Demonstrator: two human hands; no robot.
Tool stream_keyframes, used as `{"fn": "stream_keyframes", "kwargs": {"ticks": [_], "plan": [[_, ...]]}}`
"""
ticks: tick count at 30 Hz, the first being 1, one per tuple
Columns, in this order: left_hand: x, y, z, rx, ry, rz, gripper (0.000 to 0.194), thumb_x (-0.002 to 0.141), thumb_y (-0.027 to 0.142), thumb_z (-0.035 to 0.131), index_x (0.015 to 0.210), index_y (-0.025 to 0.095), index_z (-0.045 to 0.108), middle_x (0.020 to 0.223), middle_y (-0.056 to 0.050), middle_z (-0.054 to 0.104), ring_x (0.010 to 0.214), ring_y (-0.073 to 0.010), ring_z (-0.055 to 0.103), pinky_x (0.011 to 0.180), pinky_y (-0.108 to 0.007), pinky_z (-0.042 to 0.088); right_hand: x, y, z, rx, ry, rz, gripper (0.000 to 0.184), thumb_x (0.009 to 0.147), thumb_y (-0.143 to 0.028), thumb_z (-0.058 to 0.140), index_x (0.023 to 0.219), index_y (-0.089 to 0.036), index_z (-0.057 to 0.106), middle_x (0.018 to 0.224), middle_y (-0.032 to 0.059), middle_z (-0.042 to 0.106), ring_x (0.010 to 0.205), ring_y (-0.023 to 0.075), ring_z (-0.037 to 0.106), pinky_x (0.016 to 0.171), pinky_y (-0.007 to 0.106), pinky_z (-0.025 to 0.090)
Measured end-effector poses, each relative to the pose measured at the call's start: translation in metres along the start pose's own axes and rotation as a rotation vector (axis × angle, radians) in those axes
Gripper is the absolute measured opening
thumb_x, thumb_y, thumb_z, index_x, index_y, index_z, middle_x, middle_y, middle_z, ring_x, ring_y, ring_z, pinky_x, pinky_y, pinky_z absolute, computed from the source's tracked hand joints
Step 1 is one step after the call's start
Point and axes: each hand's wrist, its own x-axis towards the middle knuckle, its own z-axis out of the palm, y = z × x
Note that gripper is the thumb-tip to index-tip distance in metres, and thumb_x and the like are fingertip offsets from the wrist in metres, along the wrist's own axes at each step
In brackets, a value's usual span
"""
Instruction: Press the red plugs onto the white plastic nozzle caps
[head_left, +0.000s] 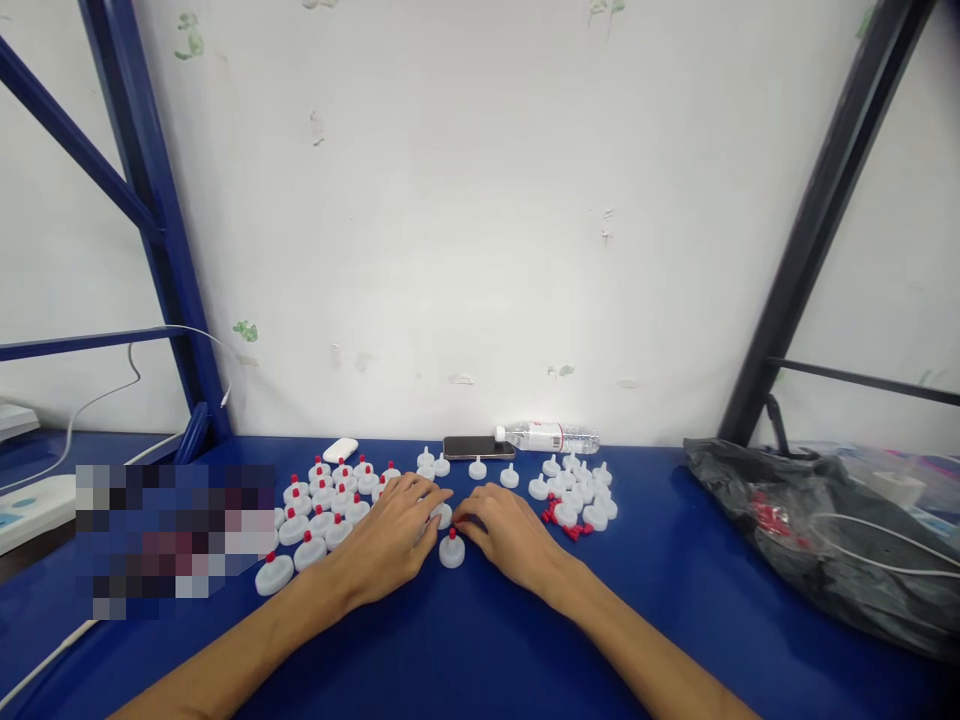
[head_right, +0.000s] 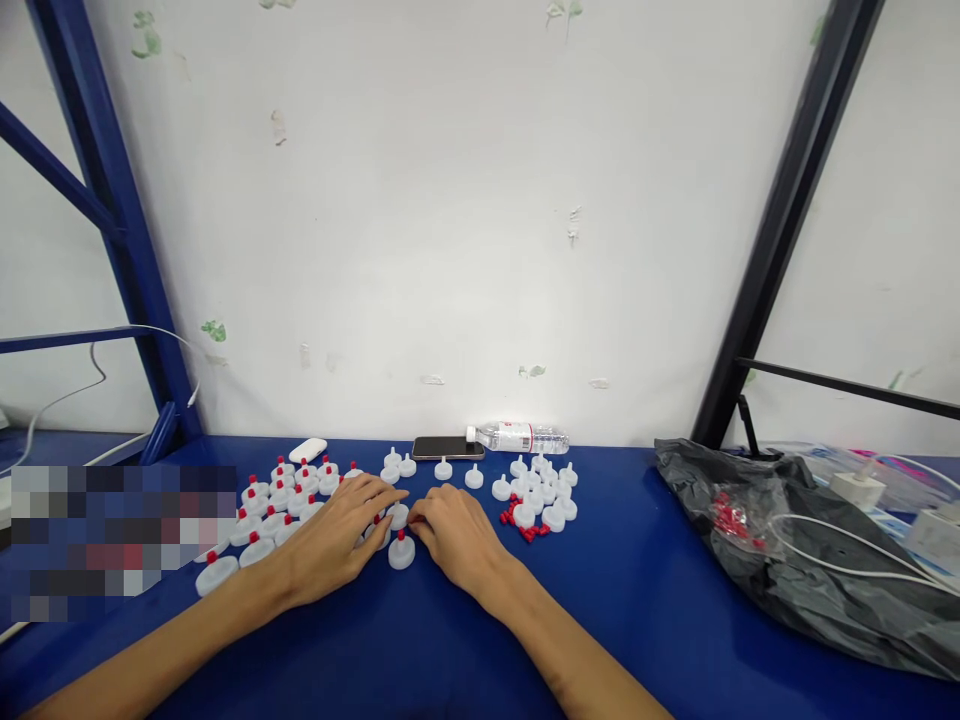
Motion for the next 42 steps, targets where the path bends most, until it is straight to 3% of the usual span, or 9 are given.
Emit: {"fn": "stream_keyframes", "kwargs": {"ticks": [7,10,14,20,25,30,33,42], "plan": [[-0.002,-0.003,0.007,-0.020,0.010,-0.010,0.038,0.097,0.020,0.056,0.135,0.025,0.062,0.117,-0.006,0.070,0.111,-0.0256,0.064,0.100,-0.046,0.055,0.000,0.005,-0.011,-0.039,0.073,0.117,0.024,0.102,-0.016,0.054,0.108,-0.018,0.077,0.101,0.0116,0.075,0.098,0.0281,0.069,0.084,0.036,0.048],[-0.004,-0.004,0.009,-0.015,0.013,-0.027,0.044,0.094,0.023,0.062,0.138,0.022,0.059,0.119,-0.008,0.070,0.116,-0.0294,0.062,0.102,-0.050,0.054,-0.001,0.004,-0.012,0.011,0.103,0.134,0.024,0.102,-0.018,0.054,0.108,-0.019,0.077,0.103,0.0092,0.076,0.098,0.0258,0.070,0.082,0.033,0.049],[-0.005,-0.005,0.013,-0.022,0.013,-0.040,0.036,0.092,0.031,0.069,0.126,0.020,0.066,0.116,-0.010,0.070,0.117,-0.0332,0.062,0.103,-0.056,0.052,0.001,0.001,-0.009,0.097,0.117,0.131,0.018,0.101,-0.022,0.059,0.105,-0.023,0.077,0.100,0.0030,0.078,0.091,0.0207,0.073,0.077,0.029,0.050],[-0.003,-0.005,0.016,-0.069,0.013,-0.001,0.022,0.092,0.020,0.065,0.113,0.026,0.065,0.115,-0.004,0.073,0.120,-0.0302,0.064,0.109,-0.054,0.048,0.002,-0.002,-0.003,0.490,0.149,0.156,0.008,0.093,-0.023,0.068,0.094,-0.023,0.076,0.086,0.0013,0.080,0.082,0.0198,0.076,0.074,0.028,0.054],[-0.002,-0.002,0.012,-0.096,0.041,-0.016,0.017,0.095,0.019,0.059,0.109,0.026,0.063,0.107,-0.002,0.073,0.102,-0.0236,0.069,0.097,-0.044,0.055,0.003,-0.005,-0.006,0.676,0.194,0.158,0.006,0.090,-0.024,0.070,0.089,-0.022,0.076,0.085,0.0017,0.080,0.079,0.0196,0.075,0.074,0.028,0.055],[0.000,0.001,0.004,-0.069,0.090,-0.059,0.029,0.099,0.025,0.054,0.128,0.024,0.061,0.115,-0.007,0.069,0.106,-0.0268,0.065,0.095,-0.047,0.054,0.004,-0.012,-0.015,0.743,0.304,0.175,0.007,0.088,-0.027,0.074,0.087,-0.021,0.077,0.082,0.0007,0.078,0.074,0.0182,0.072,0.072,0.028,0.053],[0.001,0.004,0.001,-0.049,0.096,-0.064,0.029,0.099,0.025,0.054,0.127,0.024,0.064,0.112,-0.007,0.068,0.103,-0.0262,0.064,0.095,-0.047,0.055,0.003,-0.015,-0.020,0.771,0.346,0.171,0.006,0.086,-0.026,0.075,0.086,-0.021,0.078,0.085,0.0013,0.079,0.078,0.0189,0.072,0.078,0.029,0.054],[0.000,0.006,-0.005,-0.010,0.087,-0.037,0.026,0.099,0.021,0.056,0.123,0.026,0.064,0.106,-0.003,0.065,0.095,-0.0229,0.062,0.095,-0.046,0.055,0.003,-0.015,-0.016,0.842,0.276,0.139,0.007,0.086,-0.026,0.076,0.086,-0.021,0.079,0.084,0.0027,0.079,0.082,0.0218,0.075,0.078,0.031,0.056]]}}
